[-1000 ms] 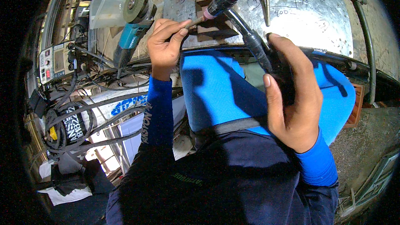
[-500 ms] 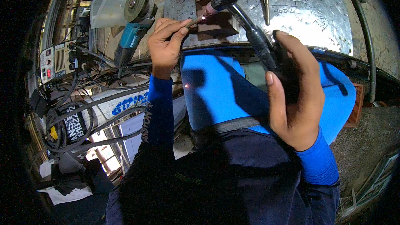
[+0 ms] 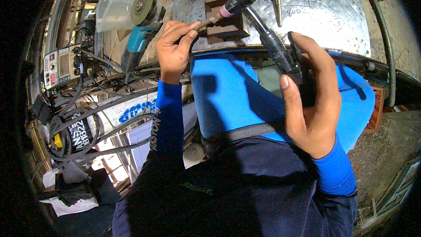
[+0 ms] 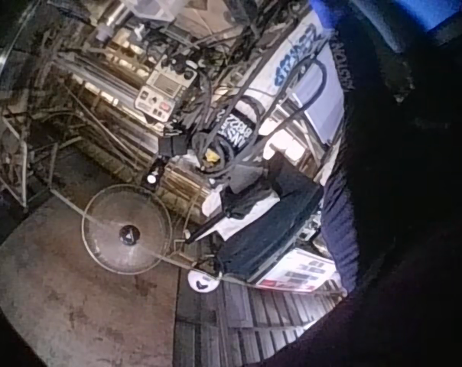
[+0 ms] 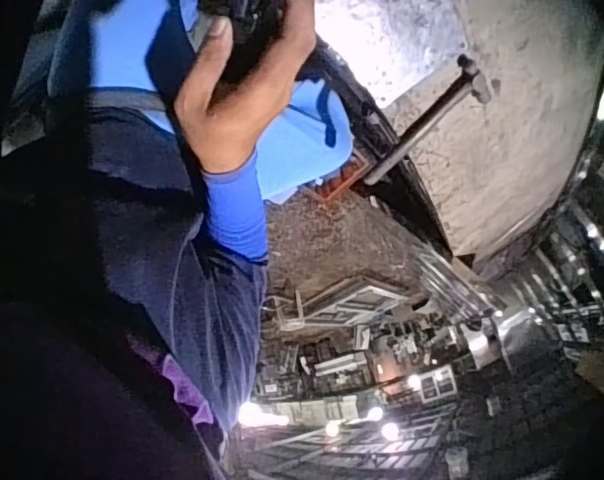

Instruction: The person welds small metal rods to a metal block using a welding torch, then hammers the welds and grinds the surface with an angle grinder. The person repeats this cycle multiple times on the same block.

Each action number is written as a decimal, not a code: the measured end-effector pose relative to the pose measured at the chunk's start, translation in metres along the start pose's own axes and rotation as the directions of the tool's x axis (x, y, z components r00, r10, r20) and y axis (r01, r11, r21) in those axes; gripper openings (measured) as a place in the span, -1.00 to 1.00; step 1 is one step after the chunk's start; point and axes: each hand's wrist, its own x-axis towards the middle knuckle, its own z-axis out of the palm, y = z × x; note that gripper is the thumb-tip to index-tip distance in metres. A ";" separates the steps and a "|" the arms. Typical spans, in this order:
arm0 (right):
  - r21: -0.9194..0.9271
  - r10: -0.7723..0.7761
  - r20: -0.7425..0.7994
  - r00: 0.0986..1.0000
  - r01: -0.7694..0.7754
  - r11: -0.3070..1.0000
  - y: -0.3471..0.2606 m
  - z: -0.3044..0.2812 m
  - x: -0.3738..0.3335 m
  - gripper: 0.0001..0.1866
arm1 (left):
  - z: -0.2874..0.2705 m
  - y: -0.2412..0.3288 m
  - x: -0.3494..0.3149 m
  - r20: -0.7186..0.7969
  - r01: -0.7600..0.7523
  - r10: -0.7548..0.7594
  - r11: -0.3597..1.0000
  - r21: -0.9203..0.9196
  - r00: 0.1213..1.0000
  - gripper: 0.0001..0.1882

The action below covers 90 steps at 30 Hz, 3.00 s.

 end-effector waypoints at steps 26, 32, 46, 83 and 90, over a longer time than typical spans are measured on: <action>-0.088 -0.026 0.058 0.998 0.031 0.996 -0.005 0.004 -0.001 -0.46 | -0.006 0.004 0.000 0.032 0.027 -0.032 0.987 0.158 0.999 -0.85; -0.020 -0.020 -0.010 1.000 0.019 1.000 0.001 0.005 -0.003 -0.44 | -0.005 -0.004 0.000 0.070 0.011 -0.010 1.000 -0.011 0.997 -0.79; 0.072 0.039 -0.006 0.999 -0.038 0.997 0.002 0.004 -0.002 -0.41 | -0.003 0.002 0.002 0.021 0.035 -0.035 0.999 -0.031 0.999 -0.77; -0.013 -0.019 -0.015 1.000 0.019 1.000 0.003 0.007 -0.003 -0.44 | -0.003 -0.001 0.001 0.018 0.023 -0.022 0.999 -0.048 1.000 -0.78; -0.026 -0.036 0.010 0.999 0.036 0.999 0.001 0.005 -0.002 -0.45 | -0.004 -0.001 0.001 0.020 0.027 -0.026 0.999 -0.038 0.999 -0.77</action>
